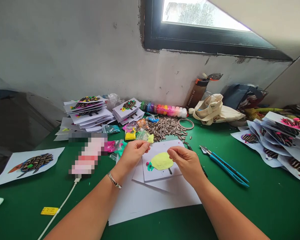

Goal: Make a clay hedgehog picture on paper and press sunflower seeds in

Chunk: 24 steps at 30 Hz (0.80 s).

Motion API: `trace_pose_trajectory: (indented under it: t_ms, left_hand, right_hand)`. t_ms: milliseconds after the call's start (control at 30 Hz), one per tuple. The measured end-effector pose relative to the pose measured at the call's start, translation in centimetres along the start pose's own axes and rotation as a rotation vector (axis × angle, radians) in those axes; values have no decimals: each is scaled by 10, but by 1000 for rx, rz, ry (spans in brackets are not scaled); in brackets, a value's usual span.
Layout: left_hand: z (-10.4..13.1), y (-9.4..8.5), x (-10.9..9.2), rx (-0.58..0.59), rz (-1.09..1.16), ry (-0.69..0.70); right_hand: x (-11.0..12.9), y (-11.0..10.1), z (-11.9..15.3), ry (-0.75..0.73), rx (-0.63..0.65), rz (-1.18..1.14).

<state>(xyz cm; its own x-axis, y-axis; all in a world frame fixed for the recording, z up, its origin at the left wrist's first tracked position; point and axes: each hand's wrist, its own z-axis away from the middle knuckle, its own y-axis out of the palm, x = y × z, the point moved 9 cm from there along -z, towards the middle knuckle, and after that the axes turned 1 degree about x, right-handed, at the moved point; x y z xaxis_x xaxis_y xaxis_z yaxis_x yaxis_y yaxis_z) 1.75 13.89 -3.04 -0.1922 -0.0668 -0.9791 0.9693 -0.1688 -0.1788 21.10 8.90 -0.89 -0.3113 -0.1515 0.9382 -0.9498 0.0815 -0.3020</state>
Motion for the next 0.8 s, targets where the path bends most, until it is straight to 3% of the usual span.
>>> trace_pose_trajectory:
  t_ms: [233,467,800]
  left_hand:
    - [0,1,-2,15,-29,16]
    - [1,1,-3,17,-108,37]
    - [3,3,-10,17,-178,63]
  right_hand:
    - [-9,8,0,51,23,-176]
    - [8,1,0,-46,14,32]
    - [4,6,1,-77,36,96]
